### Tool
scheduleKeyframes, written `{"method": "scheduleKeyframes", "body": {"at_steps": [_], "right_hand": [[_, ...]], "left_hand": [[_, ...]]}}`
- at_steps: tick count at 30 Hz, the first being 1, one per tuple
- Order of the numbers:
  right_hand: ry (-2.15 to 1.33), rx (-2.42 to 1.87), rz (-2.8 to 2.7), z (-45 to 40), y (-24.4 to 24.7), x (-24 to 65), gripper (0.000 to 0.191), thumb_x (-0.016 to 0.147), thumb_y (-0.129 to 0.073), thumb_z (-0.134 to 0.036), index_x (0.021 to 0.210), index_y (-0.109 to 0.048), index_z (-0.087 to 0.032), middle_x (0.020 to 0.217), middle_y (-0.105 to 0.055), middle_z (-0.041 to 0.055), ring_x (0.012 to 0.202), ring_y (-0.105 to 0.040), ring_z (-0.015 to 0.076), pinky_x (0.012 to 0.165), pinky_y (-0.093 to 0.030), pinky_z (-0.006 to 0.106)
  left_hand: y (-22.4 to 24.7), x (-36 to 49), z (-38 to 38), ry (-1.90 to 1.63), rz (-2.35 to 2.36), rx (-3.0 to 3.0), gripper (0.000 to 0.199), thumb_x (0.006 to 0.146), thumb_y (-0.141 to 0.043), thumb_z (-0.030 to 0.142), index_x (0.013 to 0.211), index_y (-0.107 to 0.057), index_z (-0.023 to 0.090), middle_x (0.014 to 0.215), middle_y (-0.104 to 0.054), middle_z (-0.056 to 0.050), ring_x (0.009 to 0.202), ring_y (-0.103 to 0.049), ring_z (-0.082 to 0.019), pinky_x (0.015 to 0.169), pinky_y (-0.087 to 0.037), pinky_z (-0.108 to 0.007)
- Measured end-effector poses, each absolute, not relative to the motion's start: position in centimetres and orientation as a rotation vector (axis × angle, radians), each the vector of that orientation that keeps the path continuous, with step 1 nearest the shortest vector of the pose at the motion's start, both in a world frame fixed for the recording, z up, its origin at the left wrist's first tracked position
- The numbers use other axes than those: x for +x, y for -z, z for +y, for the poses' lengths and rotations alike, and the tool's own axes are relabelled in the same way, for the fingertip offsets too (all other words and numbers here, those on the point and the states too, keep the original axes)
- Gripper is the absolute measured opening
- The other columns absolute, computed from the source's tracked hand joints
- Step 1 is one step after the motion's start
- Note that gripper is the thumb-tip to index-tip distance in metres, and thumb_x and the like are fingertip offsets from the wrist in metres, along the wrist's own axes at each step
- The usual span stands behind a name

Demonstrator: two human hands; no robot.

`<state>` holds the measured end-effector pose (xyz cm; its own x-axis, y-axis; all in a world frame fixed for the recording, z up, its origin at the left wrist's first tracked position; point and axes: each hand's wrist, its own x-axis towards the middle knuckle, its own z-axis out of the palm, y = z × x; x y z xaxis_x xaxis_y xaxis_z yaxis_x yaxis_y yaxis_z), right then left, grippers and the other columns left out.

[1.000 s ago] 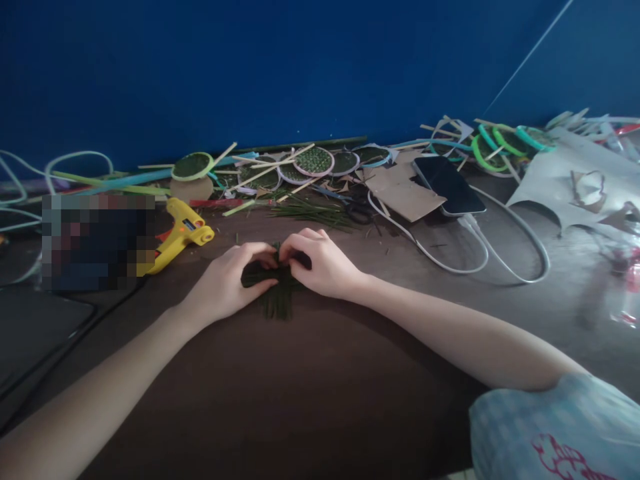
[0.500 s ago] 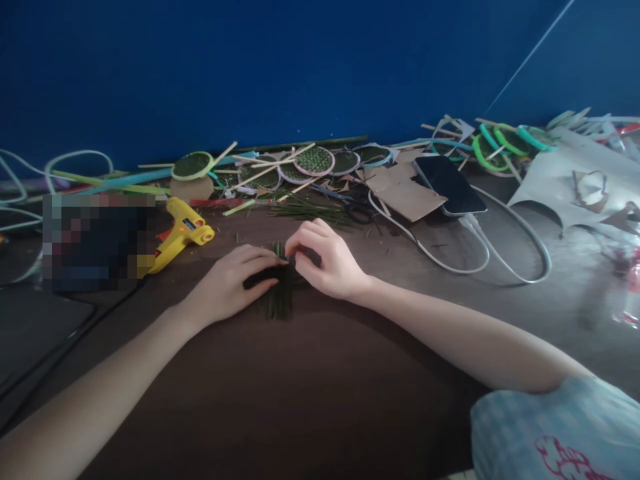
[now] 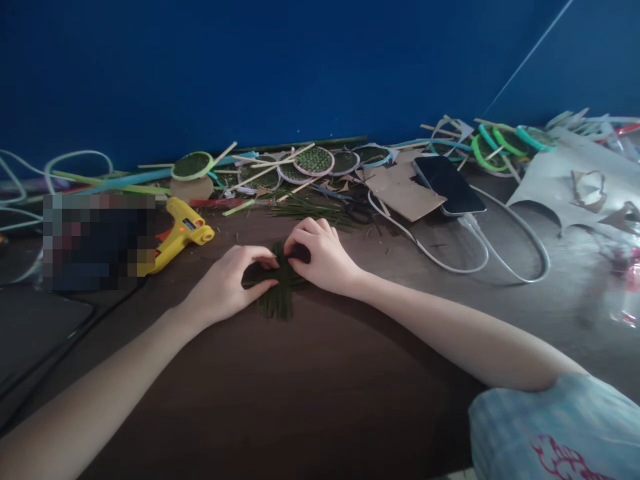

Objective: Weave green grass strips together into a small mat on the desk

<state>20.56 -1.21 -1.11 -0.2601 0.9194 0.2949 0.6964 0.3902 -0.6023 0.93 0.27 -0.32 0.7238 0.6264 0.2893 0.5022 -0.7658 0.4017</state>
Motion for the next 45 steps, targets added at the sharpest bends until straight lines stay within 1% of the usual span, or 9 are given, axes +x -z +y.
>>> {"method": "scheduleKeyframes", "body": {"at_steps": [4, 9, 13, 16, 20, 27, 33, 45], "right_hand": [[-0.482, -1.351, -2.027, -1.3, 1.0, 20.6, 0.011, 0.068, -0.056, -0.010, 0.073, -0.056, -0.020, 0.089, -0.055, 0.0041, 0.087, -0.045, 0.0199, 0.083, -0.036, 0.038], [-0.467, -1.344, -2.087, -1.8, 0.6, 20.5, 0.011, 0.069, -0.050, -0.009, 0.072, -0.054, -0.019, 0.082, -0.056, 0.0037, 0.084, -0.046, 0.0193, 0.077, -0.036, 0.035], [-0.374, -1.368, -2.152, -2.2, 0.8, 20.3, 0.004, 0.072, -0.053, -0.017, 0.075, -0.053, -0.020, 0.084, -0.057, 0.0045, 0.084, -0.046, 0.0206, 0.075, -0.035, 0.035], [-0.332, -1.365, -2.186, -2.3, 0.9, 20.3, 0.007, 0.073, -0.057, -0.023, 0.079, -0.053, -0.020, 0.086, -0.057, 0.0051, 0.085, -0.046, 0.0211, 0.075, -0.035, 0.035], [-0.319, -1.352, -2.226, -2.3, 0.8, 20.4, 0.010, 0.075, -0.056, -0.023, 0.084, -0.055, -0.019, 0.086, -0.057, 0.0048, 0.085, -0.046, 0.0203, 0.074, -0.035, 0.034], [-0.363, -1.359, -2.241, -2.2, 0.9, 20.4, 0.015, 0.076, -0.055, -0.025, 0.090, -0.059, -0.020, 0.093, -0.056, 0.0060, 0.089, -0.045, 0.0217, 0.076, -0.034, 0.035], [-0.371, -1.347, -2.236, -2.1, 0.9, 20.5, 0.014, 0.076, -0.056, -0.023, 0.089, -0.059, -0.020, 0.090, -0.056, 0.0055, 0.089, -0.045, 0.0214, 0.076, -0.033, 0.035], [-0.384, -1.345, -2.242, -2.0, 0.8, 20.5, 0.012, 0.076, -0.055, -0.022, 0.087, -0.059, -0.020, 0.087, -0.056, 0.0052, 0.086, -0.044, 0.0208, 0.075, -0.033, 0.035]], "left_hand": [[0.4, 0.9, 0.3, -0.581, 0.888, 2.667, 0.025, 0.080, -0.059, 0.021, 0.101, -0.045, 0.021, 0.092, -0.060, -0.002, 0.086, -0.055, -0.018, 0.078, -0.044, -0.032], [0.6, 0.8, 0.6, -0.626, 0.945, 2.706, 0.027, 0.078, -0.062, 0.026, 0.097, -0.046, 0.018, 0.090, -0.056, -0.005, 0.085, -0.053, -0.019, 0.076, -0.044, -0.032], [0.7, 0.9, 0.8, -0.650, 0.983, 2.754, 0.023, 0.078, -0.061, 0.029, 0.091, -0.047, 0.016, 0.086, -0.055, -0.005, 0.083, -0.052, -0.020, 0.074, -0.044, -0.034], [0.8, 0.9, 0.9, -0.637, 1.024, 2.779, 0.022, 0.079, -0.061, 0.032, 0.088, -0.049, 0.015, 0.083, -0.055, -0.005, 0.081, -0.052, -0.021, 0.074, -0.044, -0.035], [0.8, 0.9, 0.9, -0.644, 1.003, 2.797, 0.020, 0.080, -0.059, 0.032, 0.085, -0.052, 0.014, 0.081, -0.055, -0.005, 0.080, -0.052, -0.020, 0.073, -0.044, -0.033], [0.7, 1.0, 0.9, -0.619, 1.008, 2.818, 0.020, 0.080, -0.059, 0.033, 0.086, -0.055, 0.015, 0.081, -0.057, -0.005, 0.081, -0.054, -0.020, 0.074, -0.044, -0.034], [0.7, 1.0, 0.9, -0.590, 1.021, 2.806, 0.020, 0.080, -0.058, 0.034, 0.087, -0.056, 0.015, 0.082, -0.057, -0.005, 0.082, -0.054, -0.020, 0.075, -0.043, -0.034], [0.7, 1.0, 1.0, -0.585, 0.997, 2.799, 0.020, 0.080, -0.059, 0.033, 0.086, -0.055, 0.014, 0.083, -0.057, -0.005, 0.082, -0.053, -0.020, 0.073, -0.042, -0.033]]}}
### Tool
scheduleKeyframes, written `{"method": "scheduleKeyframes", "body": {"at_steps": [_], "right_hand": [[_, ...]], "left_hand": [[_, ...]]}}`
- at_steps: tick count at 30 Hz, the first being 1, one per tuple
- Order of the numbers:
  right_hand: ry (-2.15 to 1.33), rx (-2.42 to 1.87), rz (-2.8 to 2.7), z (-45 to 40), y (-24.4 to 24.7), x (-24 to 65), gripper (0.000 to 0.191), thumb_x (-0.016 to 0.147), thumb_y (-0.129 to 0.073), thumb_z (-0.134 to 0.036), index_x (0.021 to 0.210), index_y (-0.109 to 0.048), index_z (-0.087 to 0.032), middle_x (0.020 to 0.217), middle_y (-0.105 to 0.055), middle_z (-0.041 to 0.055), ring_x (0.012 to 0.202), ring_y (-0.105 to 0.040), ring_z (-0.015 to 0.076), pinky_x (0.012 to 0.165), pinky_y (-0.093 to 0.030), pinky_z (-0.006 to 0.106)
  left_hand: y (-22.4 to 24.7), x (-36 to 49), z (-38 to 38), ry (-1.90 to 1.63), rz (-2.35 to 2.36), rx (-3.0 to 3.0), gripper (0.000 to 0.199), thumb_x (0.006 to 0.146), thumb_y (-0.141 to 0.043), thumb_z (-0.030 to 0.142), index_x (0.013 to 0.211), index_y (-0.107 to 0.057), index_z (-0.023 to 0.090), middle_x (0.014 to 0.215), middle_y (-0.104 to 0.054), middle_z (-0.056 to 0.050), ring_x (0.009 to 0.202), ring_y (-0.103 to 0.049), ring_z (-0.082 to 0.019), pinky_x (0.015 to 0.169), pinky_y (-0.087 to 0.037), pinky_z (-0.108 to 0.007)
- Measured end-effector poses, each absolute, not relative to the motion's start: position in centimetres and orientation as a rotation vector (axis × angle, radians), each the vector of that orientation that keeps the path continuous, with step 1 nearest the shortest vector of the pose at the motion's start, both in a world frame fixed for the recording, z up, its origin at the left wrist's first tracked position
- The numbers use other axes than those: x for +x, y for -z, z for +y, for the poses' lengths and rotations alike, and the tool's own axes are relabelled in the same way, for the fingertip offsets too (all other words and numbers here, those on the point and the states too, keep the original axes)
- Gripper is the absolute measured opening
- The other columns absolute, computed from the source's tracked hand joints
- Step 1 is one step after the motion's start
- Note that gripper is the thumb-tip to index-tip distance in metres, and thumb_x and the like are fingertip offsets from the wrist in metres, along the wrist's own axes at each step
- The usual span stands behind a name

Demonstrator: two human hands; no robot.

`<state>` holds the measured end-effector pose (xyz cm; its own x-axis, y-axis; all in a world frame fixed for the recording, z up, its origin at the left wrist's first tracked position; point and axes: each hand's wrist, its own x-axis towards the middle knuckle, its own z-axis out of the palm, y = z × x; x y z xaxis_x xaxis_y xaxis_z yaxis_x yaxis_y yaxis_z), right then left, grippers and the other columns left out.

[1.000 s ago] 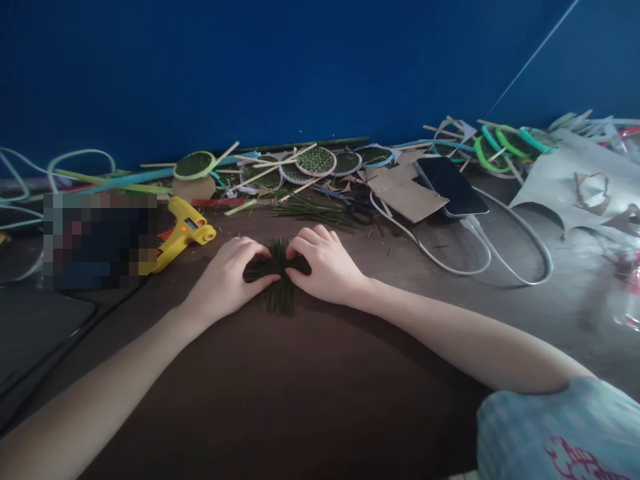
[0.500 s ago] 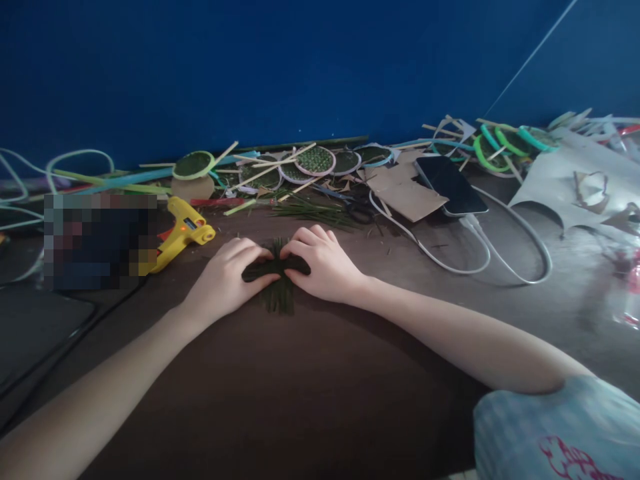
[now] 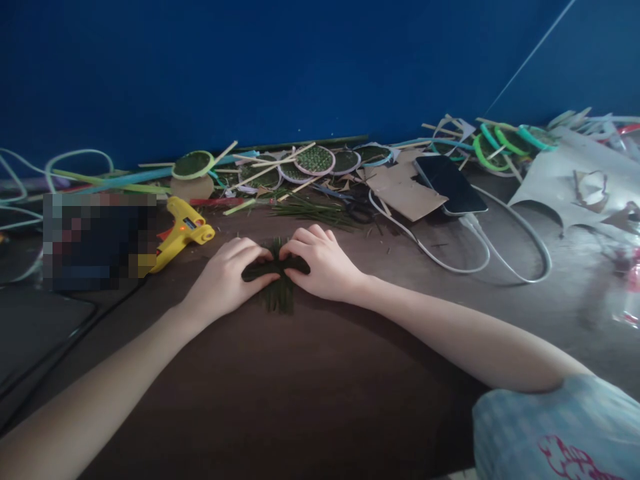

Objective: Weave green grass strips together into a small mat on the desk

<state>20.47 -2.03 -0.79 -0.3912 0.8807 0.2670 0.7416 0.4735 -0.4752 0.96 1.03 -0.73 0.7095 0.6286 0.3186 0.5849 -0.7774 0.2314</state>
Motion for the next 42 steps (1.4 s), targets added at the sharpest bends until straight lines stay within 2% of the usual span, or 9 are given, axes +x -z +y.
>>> {"method": "scheduleKeyframes", "body": {"at_steps": [14, 17, 21, 25, 28, 33, 42], "right_hand": [[-0.416, -1.331, -2.231, -2.00, 0.86, 20.55, 0.013, 0.075, -0.056, -0.023, 0.087, -0.058, -0.020, 0.089, -0.056, 0.0049, 0.088, -0.045, 0.0207, 0.078, -0.033, 0.036], [-0.471, -1.328, -2.169, -1.97, 0.74, 20.71, 0.015, 0.073, -0.053, -0.016, 0.087, -0.056, -0.019, 0.092, -0.057, 0.0050, 0.090, -0.045, 0.0210, 0.079, -0.034, 0.036], [-0.536, -1.316, -2.070, -1.84, 0.59, 20.89, 0.022, 0.067, -0.043, -0.004, 0.079, -0.052, -0.019, 0.085, -0.057, 0.0034, 0.086, -0.046, 0.0186, 0.079, -0.036, 0.034], [-0.519, -1.337, -2.068, -1.84, 0.57, 20.80, 0.016, 0.067, -0.045, -0.006, 0.074, -0.050, -0.020, 0.084, -0.055, 0.0038, 0.086, -0.045, 0.0193, 0.079, -0.036, 0.034], [-0.514, -1.349, -2.075, -1.84, 0.61, 20.74, 0.013, 0.069, -0.047, -0.008, 0.075, -0.051, -0.020, 0.086, -0.055, 0.0046, 0.088, -0.044, 0.0202, 0.080, -0.036, 0.035], [-0.519, -1.325, -2.028, -1.70, 0.75, 20.86, 0.020, 0.066, -0.043, -0.003, 0.073, -0.050, -0.020, 0.084, -0.054, 0.0036, 0.085, -0.045, 0.0188, 0.082, -0.036, 0.035], [-0.457, -1.300, -2.042, -2.07, 0.54, 20.97, 0.023, 0.070, -0.040, -0.003, 0.063, -0.055, -0.019, 0.084, -0.052, 0.0036, 0.085, -0.044, 0.0175, 0.079, -0.035, 0.035]], "left_hand": [[0.74, 0.99, 1.03, -0.564, 1.001, 2.776, 0.018, 0.080, -0.059, 0.033, 0.086, -0.054, 0.015, 0.081, -0.056, -0.004, 0.081, -0.053, -0.020, 0.073, -0.043, -0.033], [0.71, 1.01, 1.01, -0.570, 0.996, 2.769, 0.018, 0.081, -0.057, 0.032, 0.087, -0.054, 0.015, 0.081, -0.056, -0.004, 0.082, -0.053, -0.020, 0.074, -0.043, -0.033], [0.58, 1.16, 0.95, -0.556, 0.994, 2.759, 0.011, 0.084, -0.052, 0.025, 0.088, -0.054, 0.015, 0.082, -0.057, -0.004, 0.082, -0.053, -0.019, 0.074, -0.042, -0.033], [0.30, 1.26, 0.82, -0.550, 1.011, 2.753, 0.008, 0.082, -0.050, 0.021, 0.086, -0.055, 0.015, 0.082, -0.058, -0.004, 0.082, -0.052, -0.020, 0.073, -0.041, -0.033], [0.02, 1.18, 0.68, -0.591, 0.996, 2.755, 0.010, 0.082, -0.047, 0.018, 0.084, -0.056, 0.015, 0.082, -0.058, -0.005, 0.081, -0.052, -0.020, 0.074, -0.040, -0.034], [-0.14, 0.78, 0.56, -0.604, 0.802, 2.814, 0.023, 0.079, -0.041, 0.009, 0.081, -0.061, 0.018, 0.083, -0.059, -0.005, 0.082, -0.050, -0.019, 0.076, -0.037, -0.035], [0.18, 0.72, 0.47, -0.517, 0.719, 2.778, 0.029, 0.080, -0.038, 0.010, 0.092, -0.063, 0.017, 0.087, -0.062, -0.005, 0.081, -0.054, -0.018, 0.074, -0.039, -0.033]]}}
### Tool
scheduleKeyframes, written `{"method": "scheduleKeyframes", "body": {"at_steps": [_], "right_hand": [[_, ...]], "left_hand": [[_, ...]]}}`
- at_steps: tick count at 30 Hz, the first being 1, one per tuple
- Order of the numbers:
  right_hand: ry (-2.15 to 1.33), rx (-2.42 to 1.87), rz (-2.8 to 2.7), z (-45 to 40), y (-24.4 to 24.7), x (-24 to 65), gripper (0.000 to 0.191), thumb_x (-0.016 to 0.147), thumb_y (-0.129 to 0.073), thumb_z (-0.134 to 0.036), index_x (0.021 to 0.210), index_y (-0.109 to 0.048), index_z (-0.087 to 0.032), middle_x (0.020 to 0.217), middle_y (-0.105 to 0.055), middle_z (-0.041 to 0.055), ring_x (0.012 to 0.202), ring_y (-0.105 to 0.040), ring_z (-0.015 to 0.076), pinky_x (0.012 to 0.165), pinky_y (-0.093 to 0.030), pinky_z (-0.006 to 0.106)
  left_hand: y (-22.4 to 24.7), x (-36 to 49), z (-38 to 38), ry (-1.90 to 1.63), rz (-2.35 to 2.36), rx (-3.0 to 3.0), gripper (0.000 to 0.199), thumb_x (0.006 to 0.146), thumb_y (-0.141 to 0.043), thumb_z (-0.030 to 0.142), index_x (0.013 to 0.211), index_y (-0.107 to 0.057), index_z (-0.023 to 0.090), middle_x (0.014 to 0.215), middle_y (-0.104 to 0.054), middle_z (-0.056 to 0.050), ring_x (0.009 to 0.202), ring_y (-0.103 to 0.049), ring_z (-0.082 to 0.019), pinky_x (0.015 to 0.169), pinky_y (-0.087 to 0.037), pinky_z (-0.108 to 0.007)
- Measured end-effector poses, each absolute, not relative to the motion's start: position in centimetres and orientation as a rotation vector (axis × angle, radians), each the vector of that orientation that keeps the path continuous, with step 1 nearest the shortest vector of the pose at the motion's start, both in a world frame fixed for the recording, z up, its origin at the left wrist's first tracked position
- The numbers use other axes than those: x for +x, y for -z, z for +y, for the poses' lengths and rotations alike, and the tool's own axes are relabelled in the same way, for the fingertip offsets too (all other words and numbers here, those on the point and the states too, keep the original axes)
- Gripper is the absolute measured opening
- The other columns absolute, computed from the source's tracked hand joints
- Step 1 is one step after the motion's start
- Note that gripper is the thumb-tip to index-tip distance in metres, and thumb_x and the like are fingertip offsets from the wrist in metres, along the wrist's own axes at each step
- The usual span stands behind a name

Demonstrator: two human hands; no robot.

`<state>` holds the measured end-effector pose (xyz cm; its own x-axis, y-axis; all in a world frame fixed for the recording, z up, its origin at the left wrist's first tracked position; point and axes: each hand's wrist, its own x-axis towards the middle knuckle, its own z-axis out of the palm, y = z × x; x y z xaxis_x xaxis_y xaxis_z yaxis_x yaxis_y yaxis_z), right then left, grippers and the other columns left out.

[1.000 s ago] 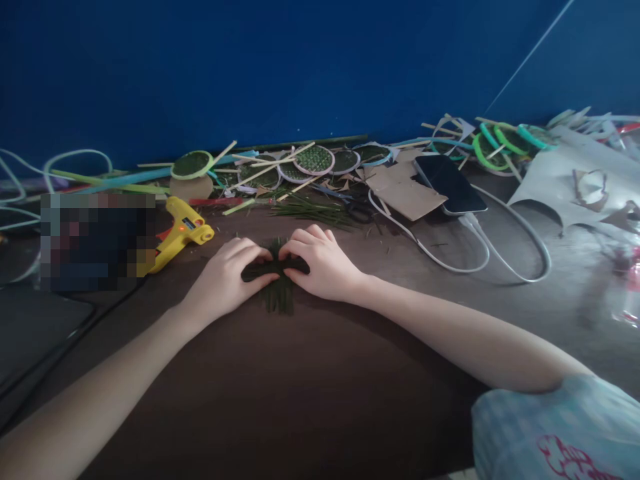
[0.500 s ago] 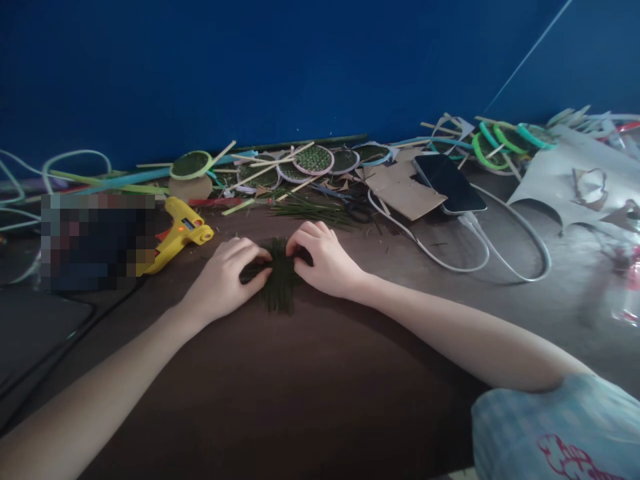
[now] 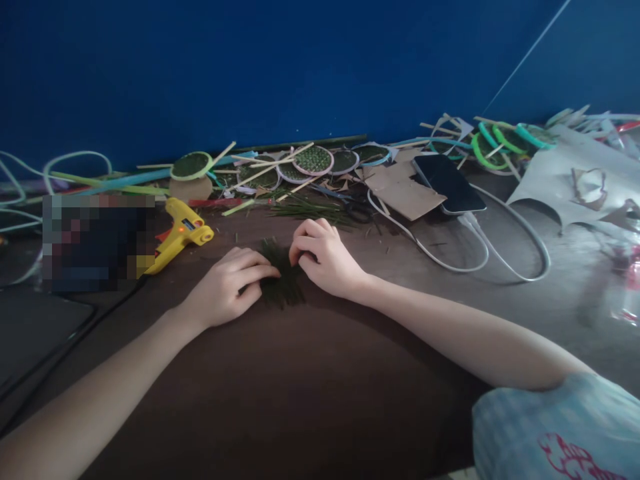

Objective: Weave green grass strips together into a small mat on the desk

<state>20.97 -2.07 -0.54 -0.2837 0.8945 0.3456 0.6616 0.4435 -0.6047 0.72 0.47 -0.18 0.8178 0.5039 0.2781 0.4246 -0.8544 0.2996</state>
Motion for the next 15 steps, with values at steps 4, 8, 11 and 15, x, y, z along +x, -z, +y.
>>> {"method": "scheduleKeyframes", "body": {"at_steps": [4, 8, 11, 15], "right_hand": [[-0.430, -1.299, -2.050, -2.2, 0.4, 21.1, 0.022, 0.071, -0.042, -0.006, 0.062, -0.058, -0.018, 0.088, -0.053, 0.0048, 0.089, -0.044, 0.0191, 0.080, -0.034, 0.037], [-0.407, -1.217, -2.151, -2.4, 0.2, 21.2, 0.024, 0.071, -0.044, -0.007, 0.061, -0.062, -0.020, 0.097, -0.055, 0.0041, 0.096, -0.043, 0.0216, 0.082, -0.033, 0.041], [-0.415, -1.147, -2.241, -2.5, 0.1, 21.2, 0.028, 0.071, -0.044, -0.007, 0.064, -0.066, -0.023, 0.103, -0.055, 0.0030, 0.101, -0.042, 0.0225, 0.085, -0.031, 0.042], [-0.381, -1.193, -2.232, -2.5, 0.2, 21.1, 0.029, 0.071, -0.044, -0.008, 0.064, -0.067, -0.023, 0.107, -0.056, 0.0026, 0.103, -0.042, 0.0234, 0.085, -0.031, 0.043]], "left_hand": [[-0.4, 0.7, 0.2, -0.543, 0.741, 2.726, 0.030, 0.079, -0.034, 0.011, 0.092, -0.061, 0.016, 0.087, -0.063, -0.005, 0.080, -0.054, -0.018, 0.074, -0.038, -0.034], [-1.0, 0.5, 0.2, -0.620, 0.821, 2.635, 0.028, 0.079, -0.029, 0.017, 0.084, -0.057, 0.017, 0.078, -0.062, -0.004, 0.074, -0.051, -0.019, 0.070, -0.036, -0.036], [-1.0, 0.3, 0.2, -0.645, 0.821, 2.559, 0.030, 0.082, -0.026, 0.020, 0.087, -0.055, 0.018, 0.080, -0.062, -0.003, 0.073, -0.052, -0.018, 0.071, -0.036, -0.036], [-1.0, 0.2, 0.2, -0.677, 0.777, 2.504, 0.033, 0.085, -0.023, 0.022, 0.086, -0.055, 0.018, 0.079, -0.064, -0.002, 0.071, -0.053, -0.017, 0.071, -0.037, -0.034]]}}
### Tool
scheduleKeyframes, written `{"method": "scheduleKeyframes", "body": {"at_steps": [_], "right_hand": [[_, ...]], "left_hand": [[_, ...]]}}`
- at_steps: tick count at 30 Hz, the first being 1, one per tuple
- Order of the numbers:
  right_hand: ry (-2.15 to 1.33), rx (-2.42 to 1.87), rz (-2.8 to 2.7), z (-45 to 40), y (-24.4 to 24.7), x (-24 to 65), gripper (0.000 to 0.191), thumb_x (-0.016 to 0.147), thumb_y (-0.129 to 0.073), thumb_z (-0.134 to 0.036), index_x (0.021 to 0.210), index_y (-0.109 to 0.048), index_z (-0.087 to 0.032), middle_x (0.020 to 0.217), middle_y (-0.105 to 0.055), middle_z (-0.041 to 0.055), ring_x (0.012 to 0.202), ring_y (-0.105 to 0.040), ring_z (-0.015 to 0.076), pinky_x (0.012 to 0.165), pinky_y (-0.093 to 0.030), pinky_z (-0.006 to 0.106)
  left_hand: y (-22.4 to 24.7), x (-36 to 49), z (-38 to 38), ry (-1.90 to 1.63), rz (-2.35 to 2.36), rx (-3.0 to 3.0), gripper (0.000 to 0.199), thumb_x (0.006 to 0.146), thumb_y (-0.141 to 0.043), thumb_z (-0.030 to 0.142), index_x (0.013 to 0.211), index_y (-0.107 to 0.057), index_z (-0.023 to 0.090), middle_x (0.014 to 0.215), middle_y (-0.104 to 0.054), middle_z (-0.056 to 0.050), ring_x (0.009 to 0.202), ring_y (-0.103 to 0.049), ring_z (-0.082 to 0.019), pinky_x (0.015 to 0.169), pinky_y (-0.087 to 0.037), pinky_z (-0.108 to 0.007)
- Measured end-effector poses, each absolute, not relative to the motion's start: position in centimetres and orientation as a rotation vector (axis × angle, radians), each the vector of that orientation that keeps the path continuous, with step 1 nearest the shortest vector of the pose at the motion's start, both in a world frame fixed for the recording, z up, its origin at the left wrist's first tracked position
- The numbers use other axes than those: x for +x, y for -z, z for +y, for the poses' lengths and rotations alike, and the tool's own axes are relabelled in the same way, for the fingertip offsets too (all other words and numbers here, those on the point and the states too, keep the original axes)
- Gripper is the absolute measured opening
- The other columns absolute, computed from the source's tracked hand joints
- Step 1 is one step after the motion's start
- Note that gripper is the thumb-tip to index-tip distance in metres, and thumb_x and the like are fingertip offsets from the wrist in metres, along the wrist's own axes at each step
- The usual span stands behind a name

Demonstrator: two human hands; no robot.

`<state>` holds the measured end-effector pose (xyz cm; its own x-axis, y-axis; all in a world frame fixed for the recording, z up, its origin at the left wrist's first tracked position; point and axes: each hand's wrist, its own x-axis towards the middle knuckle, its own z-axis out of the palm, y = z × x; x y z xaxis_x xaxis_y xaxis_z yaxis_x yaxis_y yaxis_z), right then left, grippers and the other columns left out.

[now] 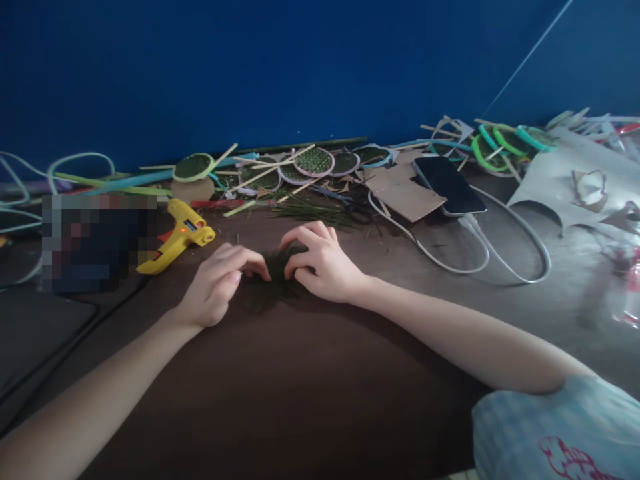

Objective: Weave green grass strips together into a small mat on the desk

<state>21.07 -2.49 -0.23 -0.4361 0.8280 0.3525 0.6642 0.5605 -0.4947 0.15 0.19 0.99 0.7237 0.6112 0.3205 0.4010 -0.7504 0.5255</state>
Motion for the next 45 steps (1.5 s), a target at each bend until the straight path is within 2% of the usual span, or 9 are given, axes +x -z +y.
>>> {"method": "scheduleKeyframes", "body": {"at_steps": [4, 7, 11, 13, 16, 31, 45], "right_hand": [[-0.341, -1.261, -2.186, -2.5, 0.5, 21.0, 0.027, 0.071, -0.044, -0.008, 0.066, -0.066, -0.022, 0.115, -0.054, 0.0028, 0.107, -0.041, 0.0250, 0.084, -0.031, 0.043], [-0.324, -1.276, -2.196, -2.5, 0.5, 20.9, 0.023, 0.073, -0.046, -0.010, 0.069, -0.065, -0.022, 0.115, -0.053, 0.0033, 0.107, -0.041, 0.0252, 0.084, -0.032, 0.043], [-0.282, -1.306, -2.199, -2.6, 0.5, 20.7, 0.008, 0.076, -0.054, -0.025, 0.074, -0.061, -0.021, 0.113, -0.053, 0.0064, 0.105, -0.040, 0.0261, 0.084, -0.032, 0.043], [-0.264, -1.324, -2.205, -2.6, 0.6, 20.6, 0.009, 0.075, -0.058, -0.030, 0.076, -0.059, -0.021, 0.113, -0.053, 0.0074, 0.106, -0.040, 0.0265, 0.084, -0.033, 0.044], [-0.239, -1.369, -2.179, -2.4, 0.8, 20.5, 0.009, 0.075, -0.060, -0.028, 0.080, -0.058, -0.021, 0.113, -0.054, 0.0077, 0.106, -0.041, 0.0261, 0.085, -0.033, 0.043], [-0.261, -1.403, -2.141, -2.1, 1.2, 20.7, 0.009, 0.079, -0.058, -0.029, 0.082, -0.060, -0.021, 0.112, -0.054, 0.0073, 0.106, -0.041, 0.0255, 0.083, -0.035, 0.042], [-0.263, -1.403, -2.142, -2.1, 1.2, 20.6, 0.009, 0.078, -0.059, -0.027, 0.082, -0.060, -0.020, 0.111, -0.055, 0.0071, 0.105, -0.043, 0.0252, 0.084, -0.036, 0.041]], "left_hand": [[-1.1, 0.1, 0.1, -0.667, 0.742, 2.513, 0.033, 0.085, -0.023, 0.020, 0.087, -0.056, 0.018, 0.079, -0.065, -0.001, 0.071, -0.054, -0.016, 0.072, -0.037, -0.034], [-1.1, 0.4, 0.0, -0.709, 0.842, 2.567, 0.023, 0.083, -0.031, 0.020, 0.086, -0.055, 0.019, 0.078, -0.064, -0.001, 0.071, -0.052, -0.017, 0.072, -0.037, -0.034], [-0.6, 0.9, 0.3, -0.731, 1.074, 2.630, 0.009, 0.078, -0.046, 0.021, 0.084, -0.051, 0.018, 0.082, -0.058, -0.004, 0.080, -0.049, -0.020, 0.072, -0.038, -0.035], [-0.2, 1.1, 0.5, -0.658, 1.141, 2.660, 0.009, 0.076, -0.051, 0.022, 0.083, -0.050, 0.017, 0.081, -0.056, -0.004, 0.080, -0.049, -0.021, 0.071, -0.038, -0.035], [0.1, 1.1, 0.8, -0.603, 1.170, 2.702, 0.011, 0.076, -0.055, 0.025, 0.081, -0.050, 0.017, 0.079, -0.055, -0.004, 0.079, -0.049, -0.021, 0.070, -0.037, -0.035], [0.4, 1.0, 0.8, -0.556, 1.208, 2.825, 0.017, 0.078, -0.060, 0.033, 0.079, -0.054, 0.017, 0.074, -0.059, -0.003, 0.077, -0.051, -0.022, 0.068, -0.037, -0.034], [0.4, 1.1, 0.8, -0.545, 1.197, 2.830, 0.015, 0.079, -0.059, 0.031, 0.082, -0.055, 0.017, 0.077, -0.059, -0.003, 0.080, -0.051, -0.022, 0.070, -0.037, -0.034]]}}
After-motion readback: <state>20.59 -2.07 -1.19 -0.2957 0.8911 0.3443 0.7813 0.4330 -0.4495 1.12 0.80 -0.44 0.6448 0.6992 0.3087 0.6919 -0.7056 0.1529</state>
